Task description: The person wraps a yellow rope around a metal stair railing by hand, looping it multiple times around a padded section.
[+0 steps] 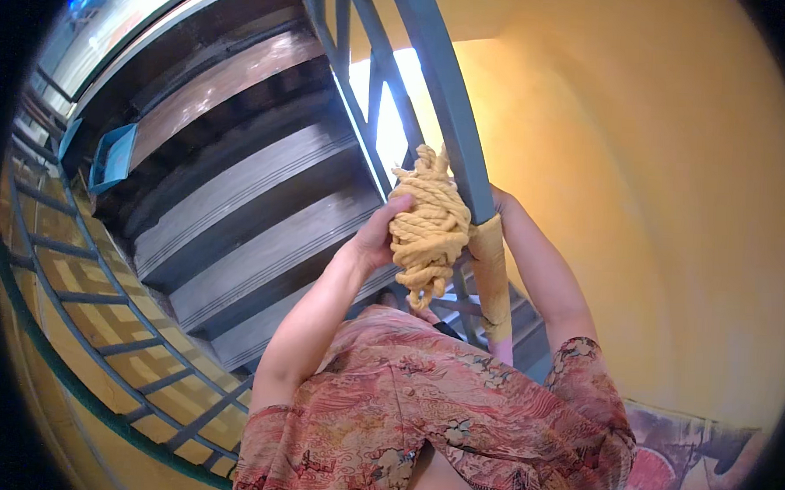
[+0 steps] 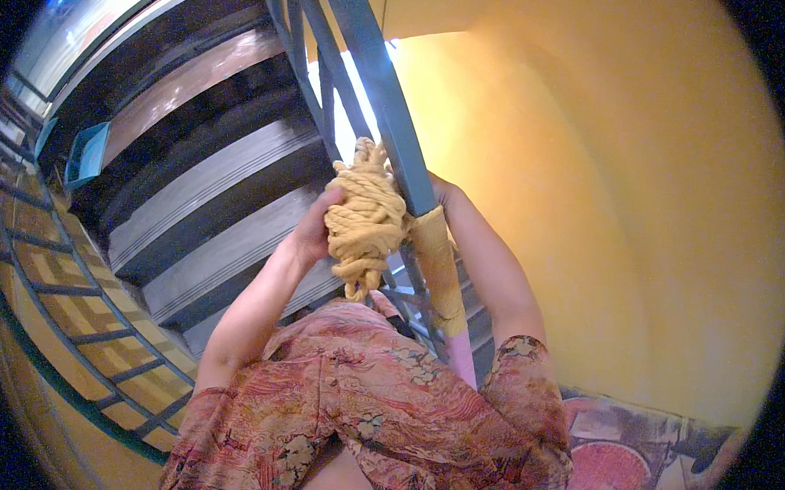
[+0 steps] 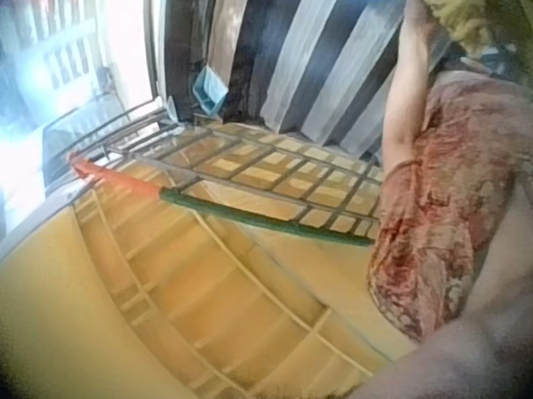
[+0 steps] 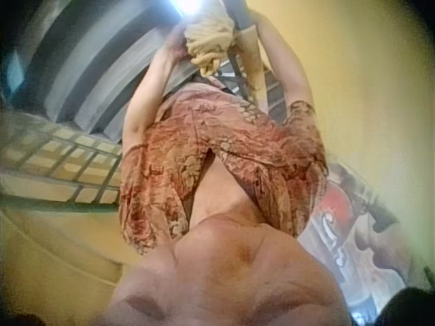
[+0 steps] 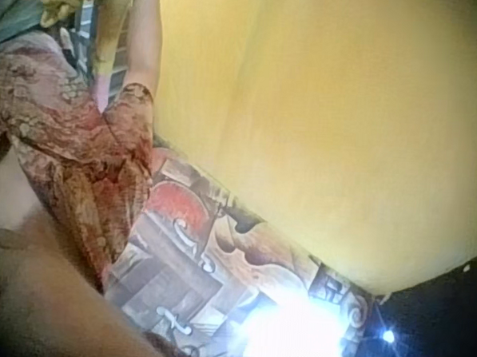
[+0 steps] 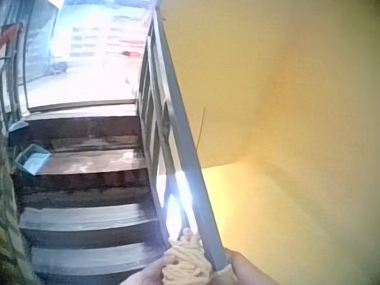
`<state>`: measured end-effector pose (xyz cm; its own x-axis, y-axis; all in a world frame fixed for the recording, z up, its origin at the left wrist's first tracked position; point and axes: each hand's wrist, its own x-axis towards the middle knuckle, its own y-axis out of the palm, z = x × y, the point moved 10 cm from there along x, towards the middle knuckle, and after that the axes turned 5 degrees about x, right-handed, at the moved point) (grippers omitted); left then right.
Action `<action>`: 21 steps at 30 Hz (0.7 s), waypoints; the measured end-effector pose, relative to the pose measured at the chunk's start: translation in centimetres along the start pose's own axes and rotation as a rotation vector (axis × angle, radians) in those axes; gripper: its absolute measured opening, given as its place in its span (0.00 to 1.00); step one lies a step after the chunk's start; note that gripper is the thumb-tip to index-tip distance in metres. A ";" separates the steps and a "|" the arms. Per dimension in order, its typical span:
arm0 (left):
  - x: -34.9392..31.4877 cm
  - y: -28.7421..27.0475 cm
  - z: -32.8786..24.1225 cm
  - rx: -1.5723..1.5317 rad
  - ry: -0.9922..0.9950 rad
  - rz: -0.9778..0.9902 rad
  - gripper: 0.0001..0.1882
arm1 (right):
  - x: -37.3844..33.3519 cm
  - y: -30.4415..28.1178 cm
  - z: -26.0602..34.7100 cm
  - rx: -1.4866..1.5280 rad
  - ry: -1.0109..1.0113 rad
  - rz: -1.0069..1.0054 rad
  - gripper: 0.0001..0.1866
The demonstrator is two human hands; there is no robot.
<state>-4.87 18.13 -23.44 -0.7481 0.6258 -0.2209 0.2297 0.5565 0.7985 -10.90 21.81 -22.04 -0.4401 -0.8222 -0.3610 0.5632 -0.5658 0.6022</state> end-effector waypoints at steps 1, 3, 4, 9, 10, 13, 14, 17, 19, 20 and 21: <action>-0.4 1.2 -0.9 -0.135 0.119 0.098 0.44 | -0.1 -0.8 -0.4 -0.010 0.023 -0.024 0.32; -1.6 3.5 -3.1 -0.294 0.289 0.212 0.48 | -0.3 -3.7 -1.5 -0.006 0.048 -0.102 0.34; -2.1 3.9 -3.6 -0.296 0.273 0.221 0.48 | -0.6 -5.2 -1.9 0.012 0.043 -0.143 0.35; -8.3 0.8 -9.9 -0.264 0.481 0.166 0.53 | -6.0 -2.6 2.1 -0.015 -0.174 -0.140 0.35; -9.4 -2.1 -10.9 -0.145 0.519 0.082 0.52 | -7.1 -3.7 2.6 -0.137 -0.234 -0.302 0.31; -15.1 3.8 -15.2 -0.083 0.555 0.423 0.40 | -10.0 -5.4 3.2 -0.463 -0.237 -0.677 0.25; -16.9 3.9 -16.7 -0.153 0.637 0.388 0.41 | -11.3 -5.8 3.9 -0.677 -0.179 -0.864 0.22; -22.7 3.7 -20.2 -0.188 0.763 0.299 0.46 | -13.5 -3.3 5.9 -1.021 -0.207 -1.152 0.18; -25.2 3.8 -21.9 0.014 0.747 0.250 0.39 | -14.2 -0.5 6.6 -1.105 -0.448 -1.169 0.20; -25.9 4.2 -22.5 -0.009 0.709 0.323 0.32 | -14.9 2.3 7.3 -1.185 -0.698 -1.165 0.23; -28.0 3.8 -23.4 0.029 0.738 0.323 0.31 | -12.8 6.2 7.2 -1.259 -0.716 -0.975 0.32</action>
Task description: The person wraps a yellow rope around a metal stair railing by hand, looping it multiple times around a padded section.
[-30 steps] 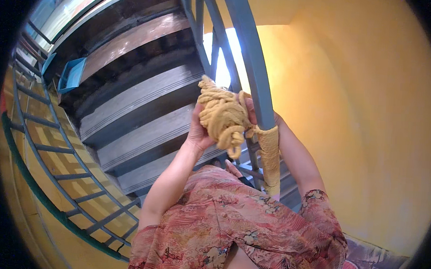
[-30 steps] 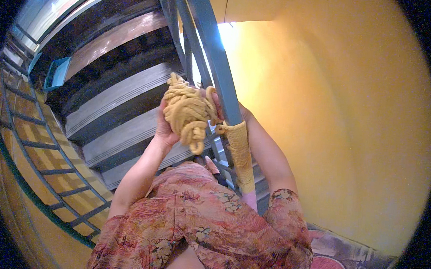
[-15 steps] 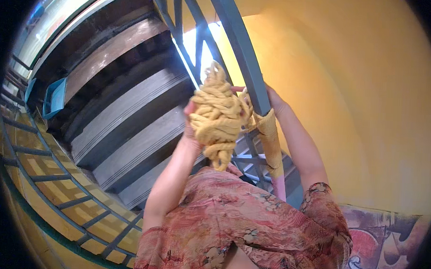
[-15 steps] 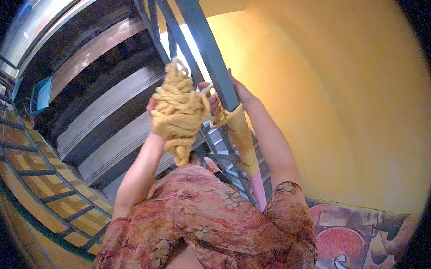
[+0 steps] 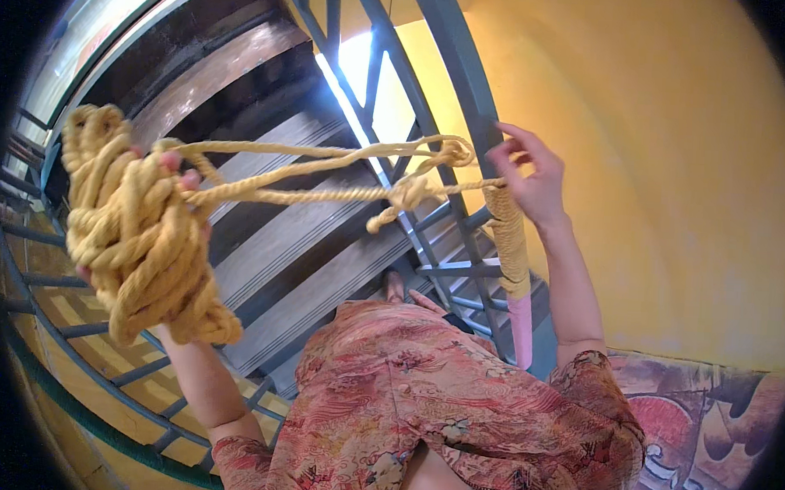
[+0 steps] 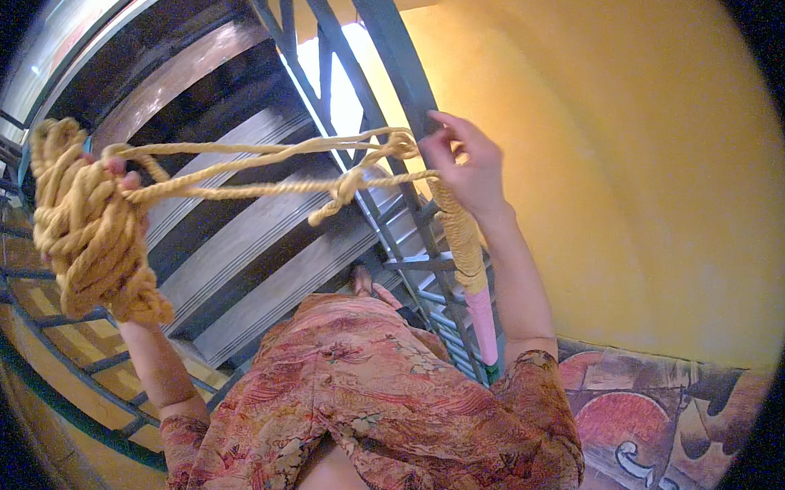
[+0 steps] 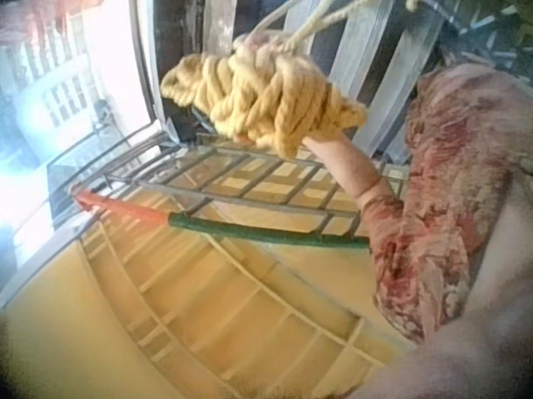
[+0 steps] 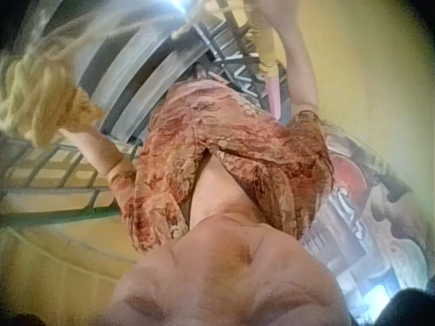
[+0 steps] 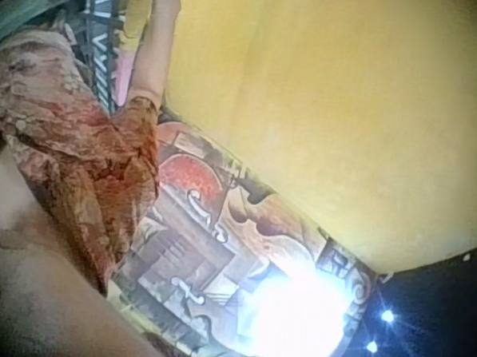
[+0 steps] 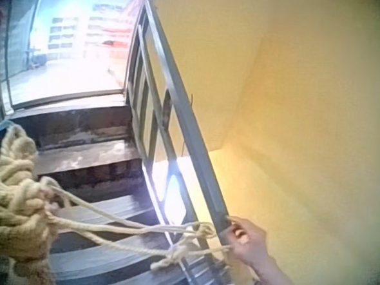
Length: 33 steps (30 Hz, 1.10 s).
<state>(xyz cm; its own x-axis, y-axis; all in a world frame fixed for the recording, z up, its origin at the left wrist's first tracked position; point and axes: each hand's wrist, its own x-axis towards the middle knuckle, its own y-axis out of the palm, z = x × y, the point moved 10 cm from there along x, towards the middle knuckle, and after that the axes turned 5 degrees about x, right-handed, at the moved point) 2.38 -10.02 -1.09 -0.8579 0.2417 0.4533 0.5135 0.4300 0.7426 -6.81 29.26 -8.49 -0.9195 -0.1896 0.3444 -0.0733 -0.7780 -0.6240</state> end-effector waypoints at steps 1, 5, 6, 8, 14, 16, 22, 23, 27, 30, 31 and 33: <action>-0.7 -0.5 -1.2 0.023 0.015 0.025 0.30 | -0.2 2.1 3.3 0.020 -0.111 0.120 0.40; -4.8 -2.3 -5.6 0.328 0.050 -0.205 0.31 | -1.1 13.4 5.8 -0.481 -0.402 0.481 0.62; -6.2 -3.4 -6.3 0.231 0.084 -0.141 0.29 | -1.0 15.9 5.0 -0.520 -0.387 0.531 0.62; -2.8 1.4 -3.9 0.184 0.037 0.074 0.27 | -0.5 20.2 2.1 -0.297 -0.195 0.743 0.63; -2.4 -0.4 0.1 0.084 -0.165 -0.134 0.30 | -3.9 29.9 11.9 0.468 -0.502 0.688 0.69; -3.9 -2.3 0.6 0.442 -0.308 -0.422 0.43 | -4.9 30.9 17.5 0.360 -0.561 0.642 0.59; -0.9 1.0 5.7 0.204 -0.320 -0.111 0.53 | -14.9 34.5 14.9 1.054 -0.209 1.241 0.11; -1.6 1.5 4.4 0.189 -0.269 -0.076 0.53 | -16.9 33.1 14.0 1.017 0.131 1.430 0.13; 1.4 4.1 4.2 0.205 -0.336 0.092 0.40 | -16.3 26.2 4.3 0.399 0.028 1.121 0.18; 0.8 2.2 2.9 0.214 -0.230 -0.026 0.32 | -17.5 19.1 -2.9 0.020 0.095 1.033 0.10; 0.1 -2.1 0.8 0.366 -0.221 -0.277 0.39 | -16.1 15.3 -2.6 -0.122 0.077 0.920 0.09; 0.3 -5.1 -0.8 0.510 -0.159 -0.482 0.45 | -14.4 10.1 -1.6 0.100 0.220 1.077 0.09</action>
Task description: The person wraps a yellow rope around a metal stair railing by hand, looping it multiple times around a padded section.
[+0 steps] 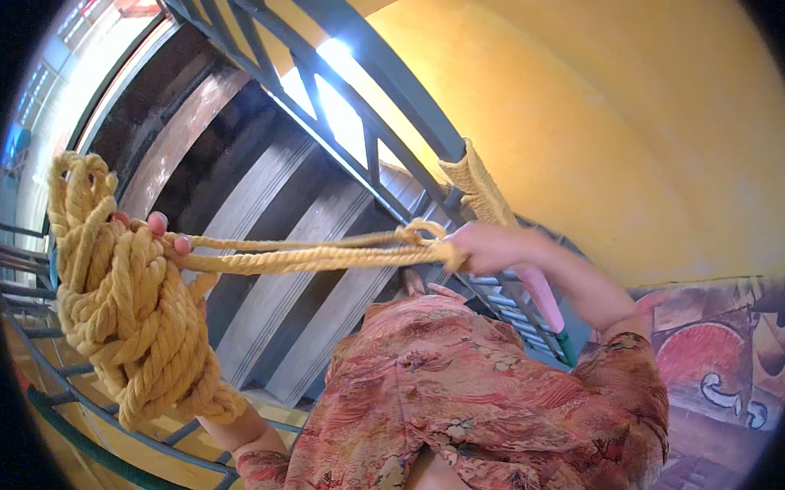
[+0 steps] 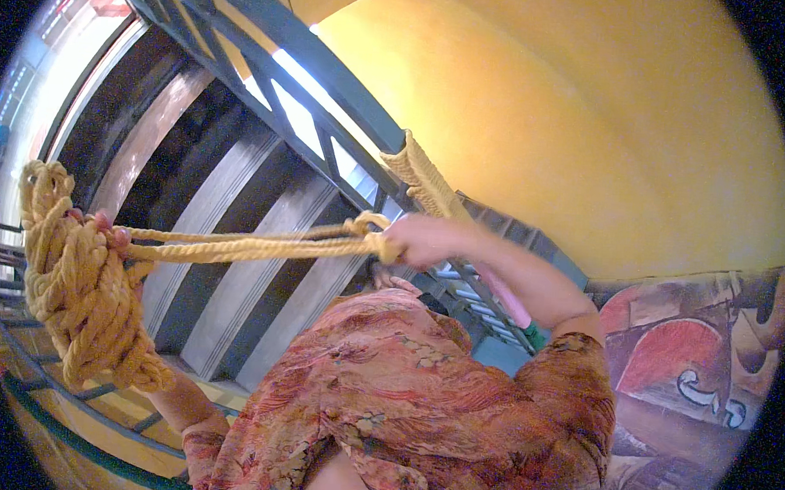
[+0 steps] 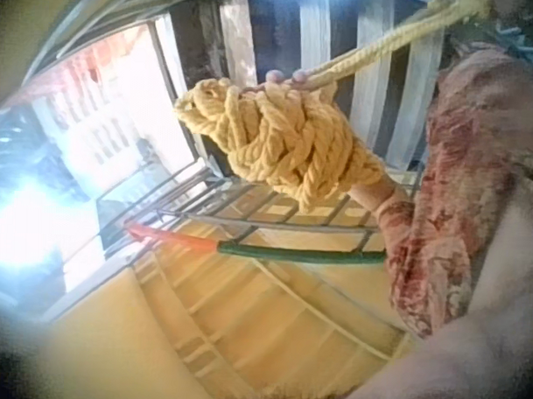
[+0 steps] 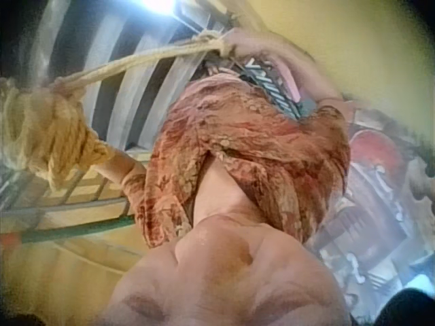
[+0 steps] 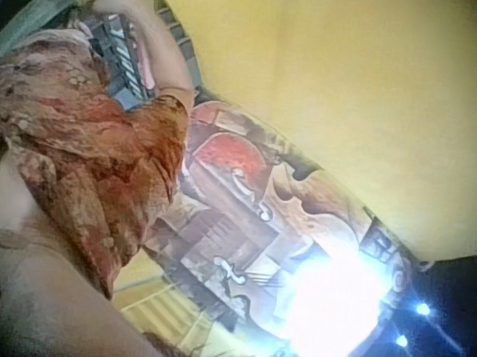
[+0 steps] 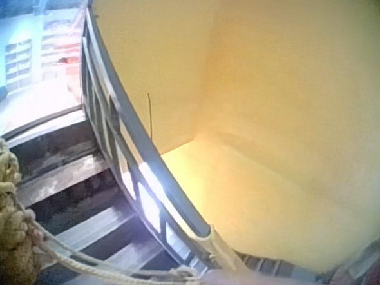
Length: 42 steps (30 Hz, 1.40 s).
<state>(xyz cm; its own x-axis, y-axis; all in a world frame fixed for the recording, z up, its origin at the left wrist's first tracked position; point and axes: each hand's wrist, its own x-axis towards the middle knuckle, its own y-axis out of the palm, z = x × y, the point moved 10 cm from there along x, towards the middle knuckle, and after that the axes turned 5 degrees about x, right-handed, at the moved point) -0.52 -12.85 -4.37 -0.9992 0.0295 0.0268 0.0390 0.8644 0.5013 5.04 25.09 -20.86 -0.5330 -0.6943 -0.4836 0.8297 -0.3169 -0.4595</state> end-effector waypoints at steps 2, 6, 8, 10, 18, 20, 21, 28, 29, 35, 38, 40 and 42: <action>-0.8 4.2 -2.3 -0.036 0.115 0.130 0.43 | -3.1 -5.7 4.0 0.503 -0.076 -0.034 0.06; 3.7 14.7 -2.2 -0.075 0.175 0.310 0.40 | -14.2 -23.6 3.3 0.929 -0.786 -0.550 0.14; 6.4 19.7 -0.9 -0.066 0.182 0.351 0.39 | -16.7 -27.2 -0.4 1.247 -0.738 -1.089 0.12; 9.2 23.4 1.3 -0.078 0.175 0.385 0.37 | -17.5 -29.1 -3.7 1.426 -0.868 -1.409 0.12; 17.1 36.2 17.8 0.274 -0.058 0.522 0.31 | -6.2 -23.4 -2.7 1.598 -1.001 -0.498 0.48; 18.2 36.4 20.0 0.352 0.012 0.435 0.33 | -6.2 -23.4 -3.0 1.393 -0.931 -0.747 0.52; 18.4 36.5 20.7 0.349 0.013 0.422 0.33 | -5.6 -23.6 -3.7 1.450 -0.954 -0.666 0.50; 19.5 34.1 20.4 0.779 0.100 0.301 0.42 | -2.4 -25.2 -6.3 1.401 -0.845 -0.617 0.35; 19.1 34.1 19.9 0.984 0.078 0.303 0.37 | -1.8 -25.2 -6.3 1.603 -0.981 -0.483 0.30; 15.6 27.7 14.4 0.878 -0.001 0.038 0.21 | 1.3 -25.0 -9.5 1.469 -0.992 -0.377 0.30; 14.9 16.6 14.9 0.741 0.072 -0.245 0.15 | 4.4 -23.3 -13.3 1.401 -0.700 -0.498 0.36; 14.2 9.3 22.2 0.553 -0.116 -0.278 0.23 | 7.8 -20.6 -13.3 1.268 -0.387 -0.383 0.37; 11.6 10.4 28.6 0.744 -0.416 -0.036 0.33 | 10.6 -18.0 -13.3 0.845 -0.244 -0.351 0.33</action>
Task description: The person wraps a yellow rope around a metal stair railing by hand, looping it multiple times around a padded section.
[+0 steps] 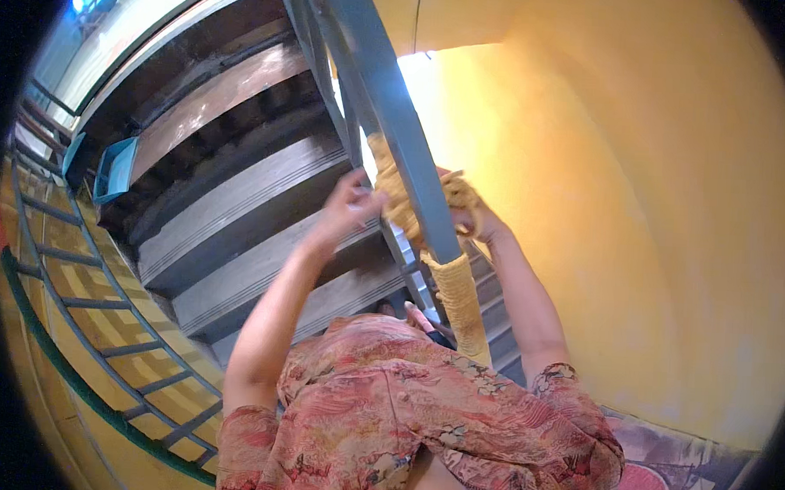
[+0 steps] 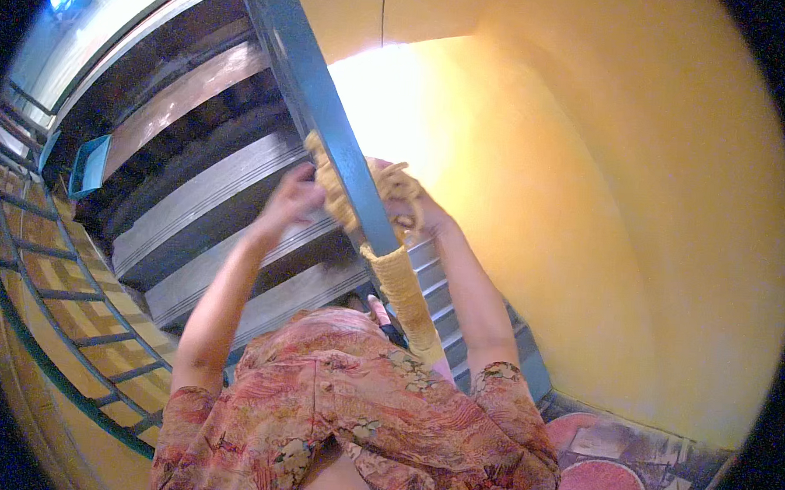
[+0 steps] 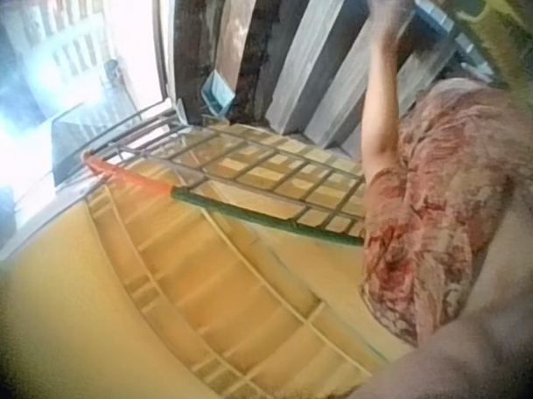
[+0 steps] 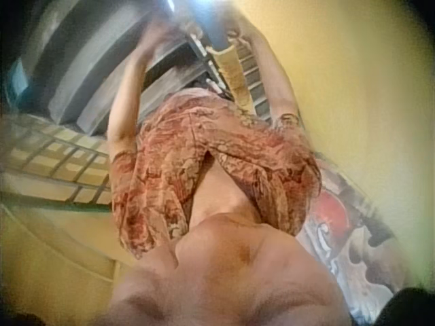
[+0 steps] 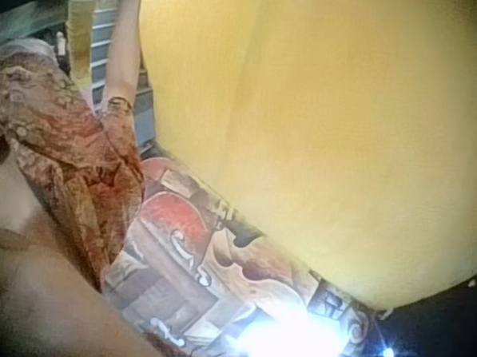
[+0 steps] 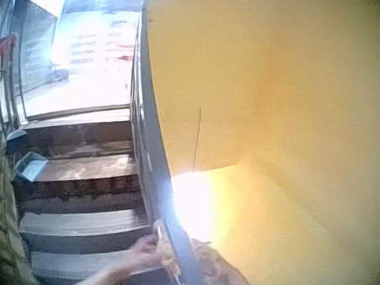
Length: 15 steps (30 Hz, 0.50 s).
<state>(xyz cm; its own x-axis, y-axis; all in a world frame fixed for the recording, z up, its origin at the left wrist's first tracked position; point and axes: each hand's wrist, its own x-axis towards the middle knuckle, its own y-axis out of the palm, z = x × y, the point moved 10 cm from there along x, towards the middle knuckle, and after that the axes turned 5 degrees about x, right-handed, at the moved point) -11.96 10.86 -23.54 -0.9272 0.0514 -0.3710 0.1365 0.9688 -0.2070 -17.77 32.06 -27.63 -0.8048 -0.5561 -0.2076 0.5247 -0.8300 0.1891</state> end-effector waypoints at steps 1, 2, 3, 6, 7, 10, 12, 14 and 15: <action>-0.7 3.2 0.3 -0.253 0.084 0.147 0.38 | 1.2 1.2 -2.5 0.184 0.057 0.114 0.36; -1.4 5.6 0.6 -0.507 0.161 0.293 0.43 | 2.1 2.1 -4.9 0.370 0.119 0.229 0.39; -1.7 5.5 2.3 -0.516 0.153 0.281 0.43 | 2.0 4.0 -3.1 0.372 0.132 0.238 0.39; -2.5 5.5 6.2 -0.953 0.003 0.332 0.50 | -0.3 9.7 0.9 0.458 0.240 0.485 0.39; -2.7 5.4 6.0 -1.041 0.056 0.365 0.52 | -0.2 9.6 0.7 0.418 0.226 0.414 0.35; -3.3 5.1 5.1 -1.208 0.140 0.458 0.53 | 0.8 9.4 0.7 0.326 0.160 0.279 0.35; -4.1 5.2 2.4 -1.241 0.157 0.519 0.53 | 0.7 9.8 1.5 0.116 0.268 0.163 0.36; -3.3 5.2 3.3 -1.278 0.175 0.497 0.50 | 0.7 11.3 2.3 0.215 0.274 0.186 0.35; -2.9 5.6 3.2 -1.264 0.162 0.512 0.48 | 1.0 11.2 1.5 0.302 0.367 0.207 0.34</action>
<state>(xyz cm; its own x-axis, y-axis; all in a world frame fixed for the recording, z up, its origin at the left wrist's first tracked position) -7.39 15.39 -26.51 -0.9117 0.4098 -0.0282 0.1460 0.3875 0.9102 -13.11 22.29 -24.23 -0.5142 -0.7308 -0.4489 0.5155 -0.6816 0.5193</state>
